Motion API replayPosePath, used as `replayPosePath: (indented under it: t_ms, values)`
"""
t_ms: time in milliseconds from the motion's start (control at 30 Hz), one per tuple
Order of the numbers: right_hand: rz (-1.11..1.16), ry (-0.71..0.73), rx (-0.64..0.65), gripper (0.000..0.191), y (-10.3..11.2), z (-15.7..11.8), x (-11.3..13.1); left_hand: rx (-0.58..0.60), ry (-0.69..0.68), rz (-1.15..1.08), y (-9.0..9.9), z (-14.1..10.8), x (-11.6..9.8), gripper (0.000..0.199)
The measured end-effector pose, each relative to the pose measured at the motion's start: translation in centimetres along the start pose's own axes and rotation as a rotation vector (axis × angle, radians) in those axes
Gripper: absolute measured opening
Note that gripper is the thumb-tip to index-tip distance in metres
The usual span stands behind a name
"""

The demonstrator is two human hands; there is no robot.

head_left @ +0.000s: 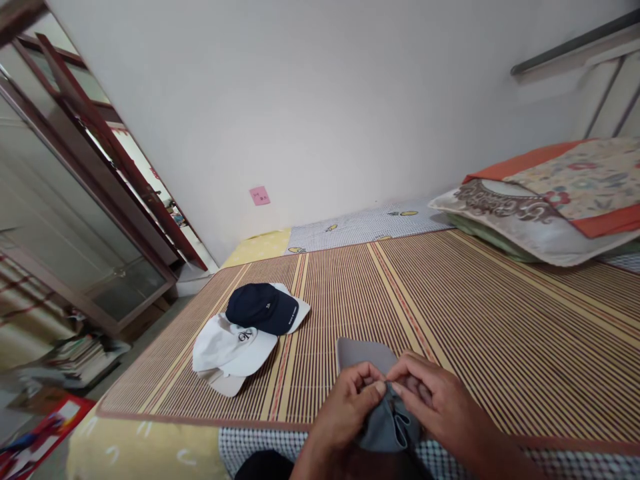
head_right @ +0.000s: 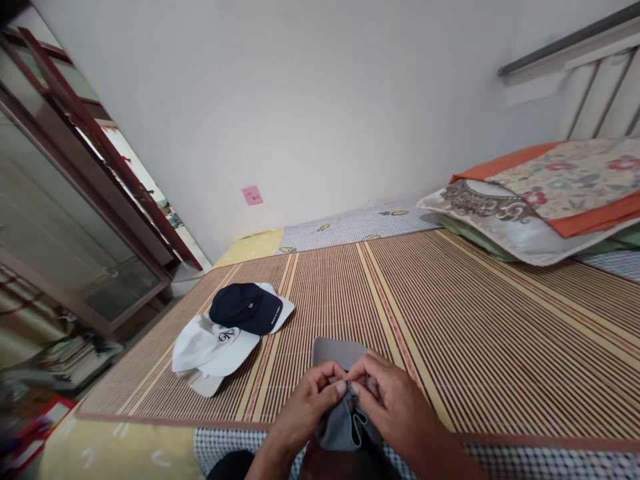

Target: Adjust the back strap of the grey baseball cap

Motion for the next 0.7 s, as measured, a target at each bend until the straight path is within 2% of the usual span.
replayPosePath:
  t_ms: [100, 333, 700]
  values:
    - [0.034, -0.01, 0.017, 0.014, -0.1, -0.1, 0.1, -0.002, 0.01, -0.021, 0.0, -0.1, 0.0, 0.047]
    - [0.065, 0.075, 0.11, 0.016, 0.1, -0.4, 1.6, -0.004, 0.006, -0.051, 0.1, 0.1, 0.3, 0.047]
    - [-0.025, 0.164, 0.05, 0.021, 0.8, -0.4, 1.5, -0.005, 0.022, -0.137, 0.5, 0.5, 1.8, 0.047]
Point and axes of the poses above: each hand's wrist, its own z-axis towards the middle knuckle, its own y-axis out of the back of the hand, x = y × z, the point moved 7 cm from there along z, towards the middle knuckle, and after that the axes turned 6 degrees about z, right-handed, at the moved point
